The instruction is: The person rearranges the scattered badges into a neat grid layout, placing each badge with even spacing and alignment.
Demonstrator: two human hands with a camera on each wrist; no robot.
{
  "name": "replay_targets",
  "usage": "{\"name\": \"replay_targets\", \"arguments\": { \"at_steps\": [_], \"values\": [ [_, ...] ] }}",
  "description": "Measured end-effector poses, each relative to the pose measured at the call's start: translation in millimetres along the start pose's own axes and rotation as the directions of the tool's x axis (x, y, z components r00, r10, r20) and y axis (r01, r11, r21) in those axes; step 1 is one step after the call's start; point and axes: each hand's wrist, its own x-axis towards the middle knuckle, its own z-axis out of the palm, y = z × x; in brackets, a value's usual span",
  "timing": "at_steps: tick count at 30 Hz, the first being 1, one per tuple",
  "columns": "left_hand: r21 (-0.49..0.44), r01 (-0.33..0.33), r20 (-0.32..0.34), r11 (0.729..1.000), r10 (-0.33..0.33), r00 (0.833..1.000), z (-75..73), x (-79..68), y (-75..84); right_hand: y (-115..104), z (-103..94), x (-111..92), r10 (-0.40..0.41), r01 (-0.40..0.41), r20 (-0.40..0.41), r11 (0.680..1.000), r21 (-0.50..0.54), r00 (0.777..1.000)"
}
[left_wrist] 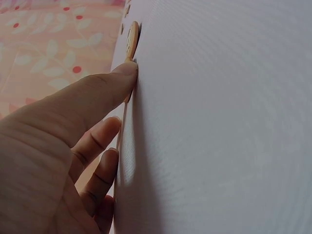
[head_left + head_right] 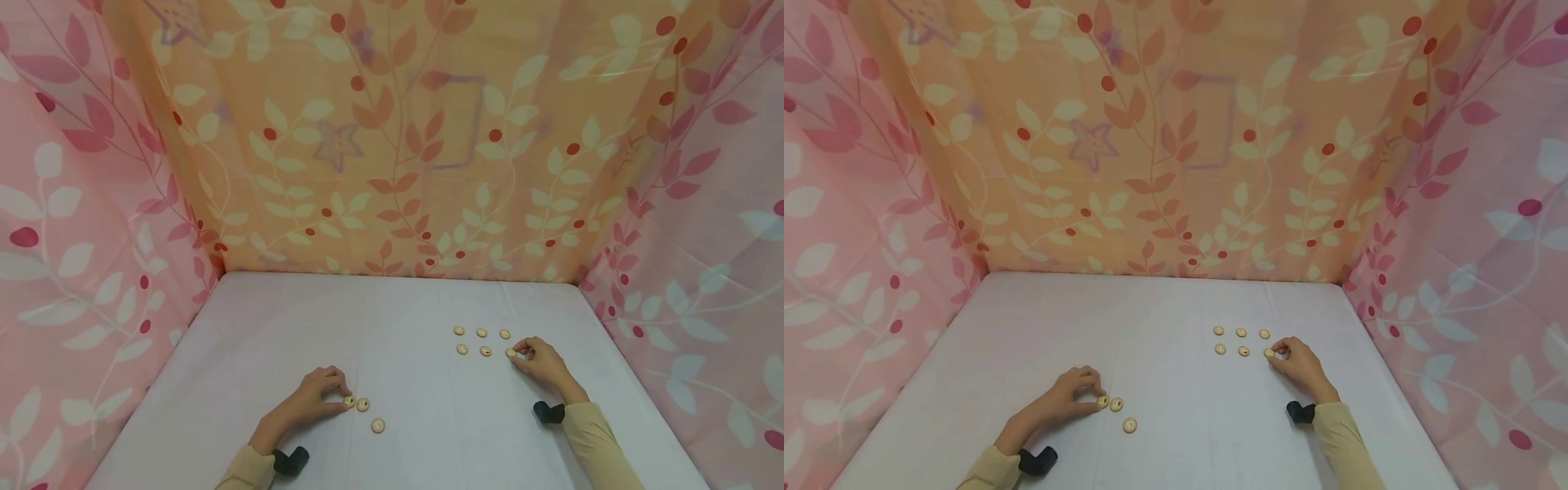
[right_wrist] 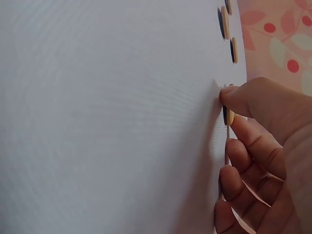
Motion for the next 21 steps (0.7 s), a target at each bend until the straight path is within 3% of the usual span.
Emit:
{"name": "replay_targets", "arguments": {
  "at_steps": [11, 21],
  "values": [
    [-0.035, 0.045, 0.020, 0.998, -0.044, 0.999, -1.4, -0.9, 1.6, -2, 2.1, -2, -0.010, 0.011, -0.020, 0.999, 0.031, 1.000],
    [-0.032, 0.013, 0.004, 0.999, -0.012, 1.000, -0.1, -1.2, 0.5, -8, 6.0, -11, -0.011, 0.013, -0.058, 0.999, 0.035, 0.998]
  ]
}}
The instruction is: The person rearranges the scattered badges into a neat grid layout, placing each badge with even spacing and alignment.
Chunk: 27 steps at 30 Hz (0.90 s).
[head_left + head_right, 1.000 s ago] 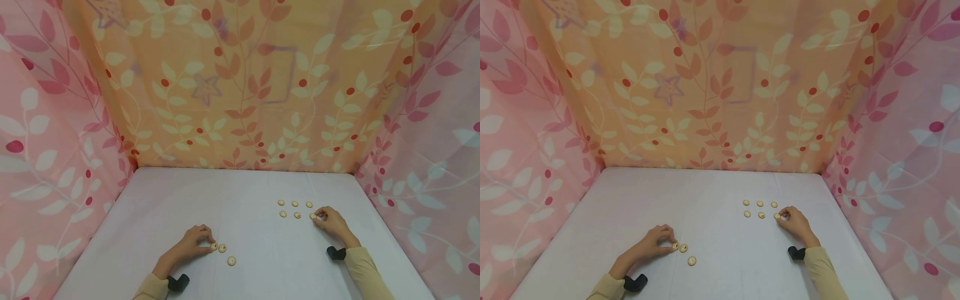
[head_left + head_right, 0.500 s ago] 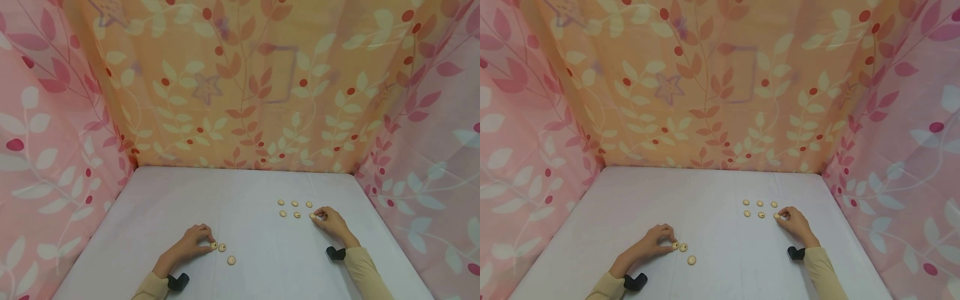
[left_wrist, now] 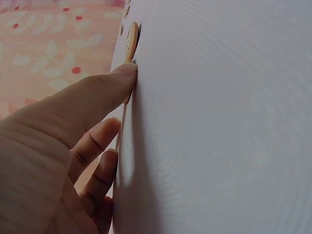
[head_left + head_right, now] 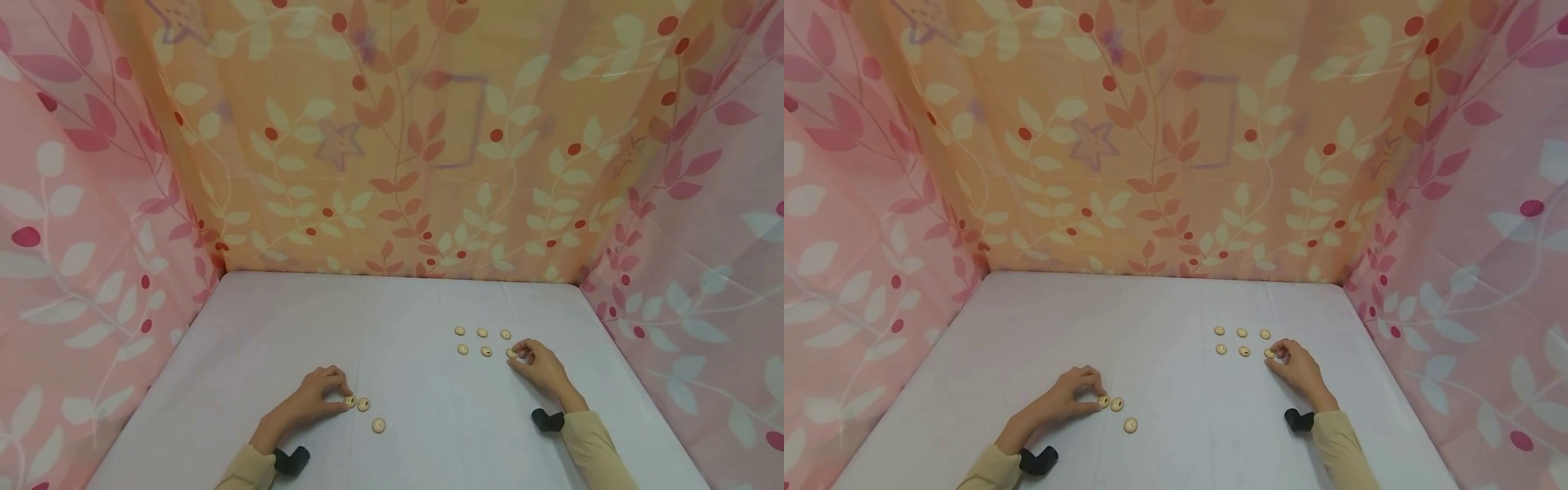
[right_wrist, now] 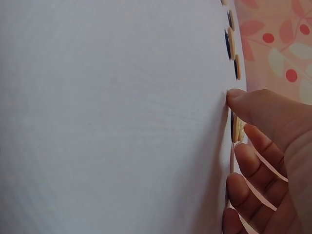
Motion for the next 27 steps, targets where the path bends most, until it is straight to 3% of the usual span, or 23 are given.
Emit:
{"name": "replay_targets", "arguments": {
  "at_steps": [5, 13, 27],
  "values": [
    [0.007, -0.026, -0.013, 1.000, 0.026, 1.000, 0.5, -0.5, -1.1, -2, 1.7, -3, -0.013, 0.013, 0.001, 1.000, 0.016, 1.000],
    [-0.007, 0.020, 0.015, 1.000, -0.019, 1.000, -0.8, -0.4, 0.1, -11, 8.9, -8, -0.012, 0.012, 0.019, 0.999, 0.037, 1.000],
    [0.001, 0.014, 0.010, 1.000, -0.014, 1.000, -0.5, -0.6, 0.0, -41, 16.1, -16, -0.065, 0.062, 0.042, 0.995, 0.080, 0.997]
  ]
}}
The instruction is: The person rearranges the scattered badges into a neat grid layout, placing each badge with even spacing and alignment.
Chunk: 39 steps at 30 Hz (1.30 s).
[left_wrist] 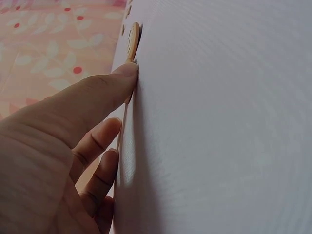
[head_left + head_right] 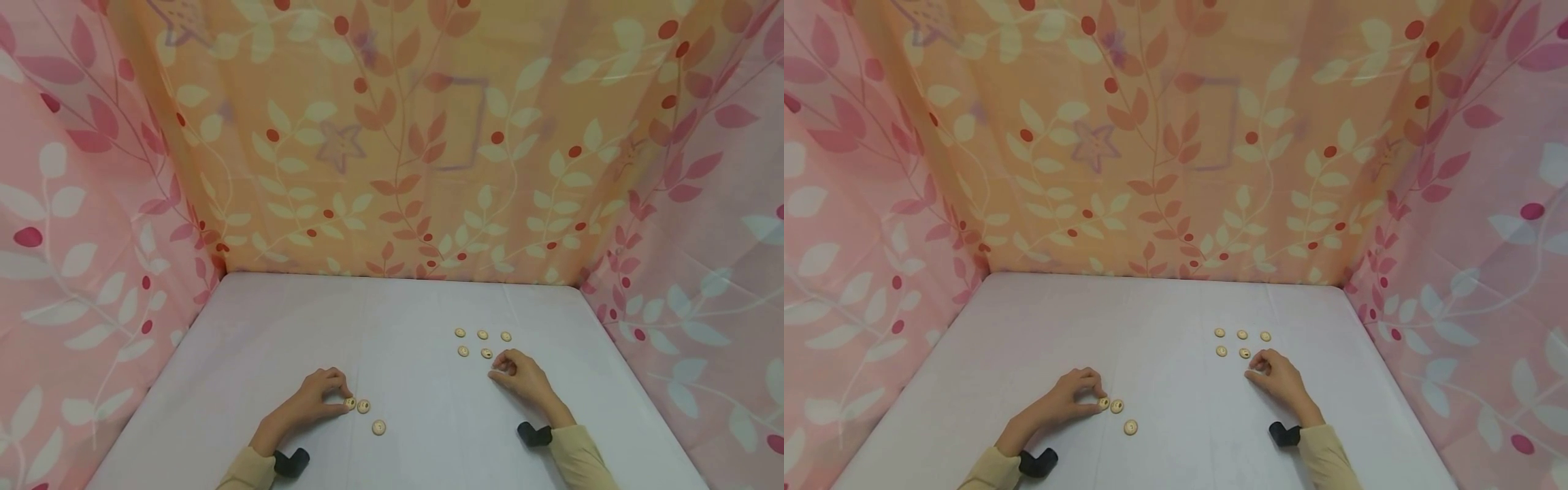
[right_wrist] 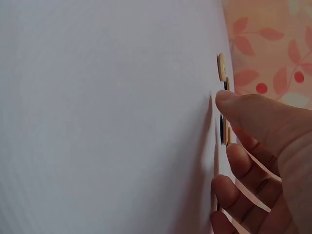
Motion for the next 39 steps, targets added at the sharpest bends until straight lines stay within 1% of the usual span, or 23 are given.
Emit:
{"name": "replay_targets", "arguments": {
  "at_steps": [5, 8, 14, 17, 24, 29, 32, 36, 39],
  "values": [
    [0.010, -0.018, -0.017, 1.000, 0.019, 1.000, 0.9, -0.1, -0.5, -8, 7.8, 0, -0.037, 0.037, 0.025, 0.999, 0.005, 0.999],
    [0.010, -0.017, -0.015, 1.000, 0.017, 1.000, 0.7, 0.0, 0.0, -14, 13.4, 0, -0.051, 0.051, 0.036, 0.999, 0.004, 0.998],
    [0.021, -0.027, -0.011, 0.999, 0.027, 1.000, 0.6, -0.4, -0.1, -28, 21.6, 0, -0.084, 0.082, 0.069, 0.996, 0.039, 0.994],
    [0.030, -0.030, -0.011, 0.999, 0.031, 0.999, 0.3, -0.3, 0.0, -35, 25.3, 0, -0.100, 0.097, 0.077, 0.995, 0.036, 0.992],
    [0.012, -0.032, -0.005, 0.999, 0.032, 0.999, -2.6, -0.2, 3.2, -51, 34.0, 0, -0.141, 0.135, 0.099, 0.989, 0.061, 0.985],
    [0.015, -0.030, 0.001, 0.999, 0.030, 1.000, -2.9, -0.3, 4.1, -59, 42.9, -1, -0.188, 0.179, 0.129, 0.981, 0.079, 0.974],
    [0.013, -0.023, 0.001, 1.000, 0.023, 1.000, -2.8, -0.4, 3.9, -64, 48.5, 0, -0.231, 0.220, 0.150, 0.972, 0.084, 0.961],
    [0.014, -0.021, -0.002, 1.000, 0.021, 1.000, -2.5, -0.1, 3.4, -74, 54.8, 1, -0.269, 0.256, 0.179, 0.962, 0.091, 0.946],
    [0.017, -0.031, -0.005, 0.999, 0.031, 0.999, -2.0, 0.4, 2.8, -80, 59.3, 0, -0.278, 0.267, 0.203, 0.960, 0.080, 0.939]
  ]
}}
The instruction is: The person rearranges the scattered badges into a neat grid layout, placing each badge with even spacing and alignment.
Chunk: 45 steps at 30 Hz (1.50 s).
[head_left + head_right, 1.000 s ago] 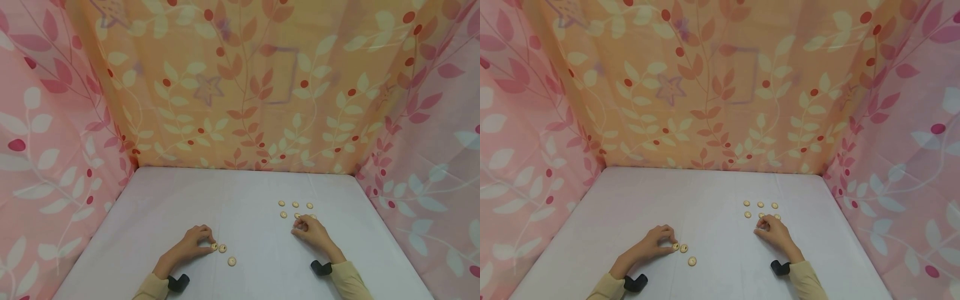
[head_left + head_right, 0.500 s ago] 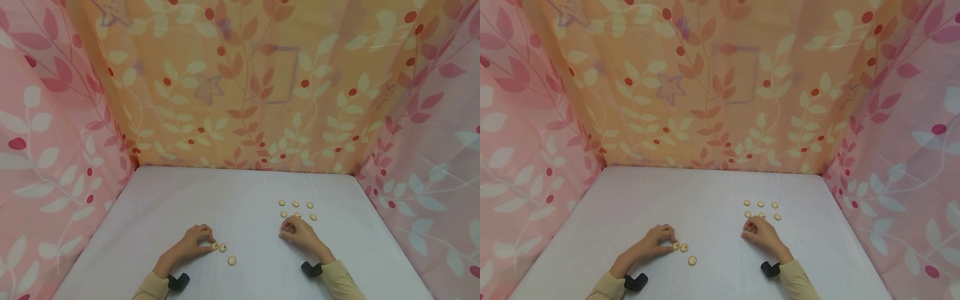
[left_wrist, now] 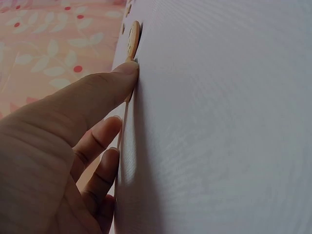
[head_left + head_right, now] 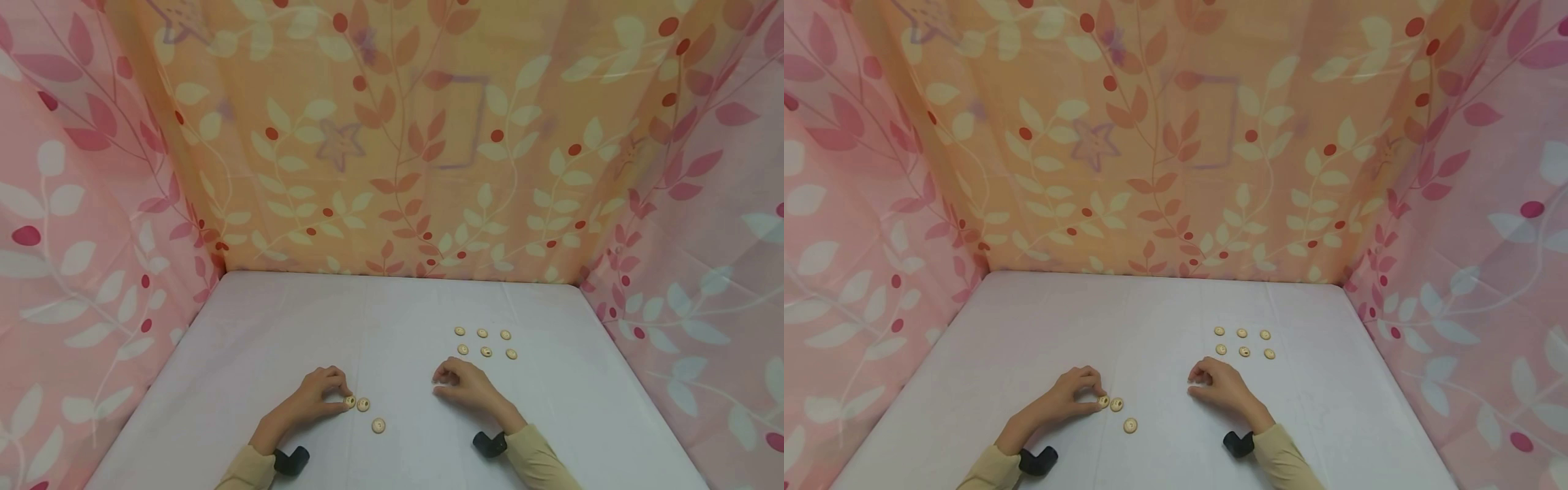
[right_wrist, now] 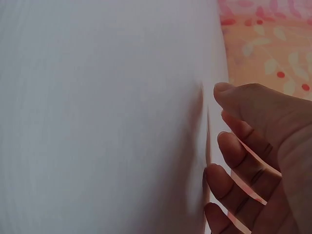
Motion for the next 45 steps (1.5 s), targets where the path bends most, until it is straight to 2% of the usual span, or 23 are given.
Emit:
{"name": "replay_targets", "arguments": {
  "at_steps": [4, 10, 23, 32, 45],
  "values": [
    [0.000, -0.007, -0.004, 1.000, 0.007, 1.000, 0.5, 0.0, -1.2, -8, 5.5, 3, -0.031, 0.031, 0.021, 0.999, 0.006, 0.999],
    [-0.003, -0.015, -0.008, 1.000, 0.015, 1.000, 1.5, 0.3, -2.6, -18, 12.5, 7, -0.126, 0.126, 0.018, 0.992, 0.014, 0.992],
    [-0.003, 0.009, -0.004, 1.000, -0.009, 1.000, 0.9, 0.9, -1.4, -33, 29.8, 16, -0.308, 0.306, 0.049, 0.951, 0.038, 0.950],
    [-0.006, 0.020, 0.000, 1.000, -0.020, 1.000, 1.3, 1.1, -1.3, -50, 41.1, 20, -0.291, 0.293, 0.118, 0.956, -0.003, 0.949],
    [-0.004, 0.000, -0.015, 1.000, 0.000, 1.000, 3.0, 1.2, -3.2, -71, 53.8, 24, -0.350, 0.366, 0.197, 0.930, -0.045, 0.916]
  ]
}}
